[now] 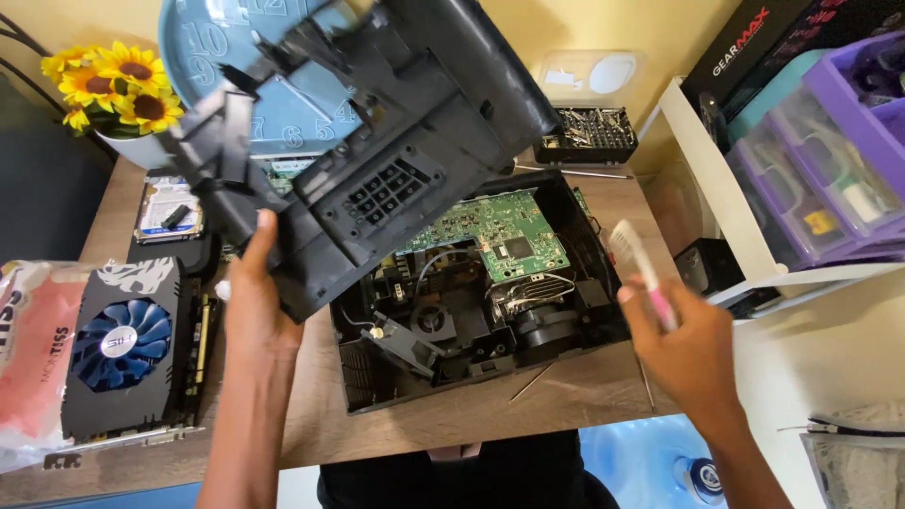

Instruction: Cleaning the internal plastic cover of an electronic device using a toothbrush to remove dust from crevices.

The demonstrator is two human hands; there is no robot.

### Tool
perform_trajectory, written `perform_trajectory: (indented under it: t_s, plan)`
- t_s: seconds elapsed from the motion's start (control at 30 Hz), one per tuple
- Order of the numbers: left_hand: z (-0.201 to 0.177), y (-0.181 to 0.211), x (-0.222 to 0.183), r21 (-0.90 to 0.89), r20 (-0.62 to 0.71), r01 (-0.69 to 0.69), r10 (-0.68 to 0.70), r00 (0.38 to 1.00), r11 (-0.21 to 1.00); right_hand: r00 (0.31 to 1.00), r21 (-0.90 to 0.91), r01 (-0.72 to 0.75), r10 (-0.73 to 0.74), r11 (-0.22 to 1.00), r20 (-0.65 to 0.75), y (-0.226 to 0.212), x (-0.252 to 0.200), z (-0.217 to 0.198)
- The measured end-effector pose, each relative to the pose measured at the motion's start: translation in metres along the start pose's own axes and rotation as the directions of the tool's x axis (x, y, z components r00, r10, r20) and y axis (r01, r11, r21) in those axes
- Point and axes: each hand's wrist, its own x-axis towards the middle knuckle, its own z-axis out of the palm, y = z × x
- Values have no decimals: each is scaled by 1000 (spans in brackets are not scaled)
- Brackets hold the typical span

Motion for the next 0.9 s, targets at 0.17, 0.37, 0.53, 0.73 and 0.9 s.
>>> perform_trajectory:
  t_s: [0.17,0.37,0.53,0.73,0.9]
  plan:
    - [-21,16,2,-42,-2,-76,76,997,996,911,49,407,-402,912,-90,-36,26,4]
    - [-34,45,-40,-79,-66,-72,66,996,994,773,6,602,-584,799,249,-52,52,30]
    - [-59,44,-48,-13,-39,-144,144,989,989,830,-58,511,-474,858,292,-57,43,31]
    - [-73,29,-51,33,-103,-126,129,986,991,887,58,430,-433,901,159,-56,31,8]
    - [-61,34,-72,138,-143,-90,110,984,986,945,63,294,-300,954,131,-44,0,-19]
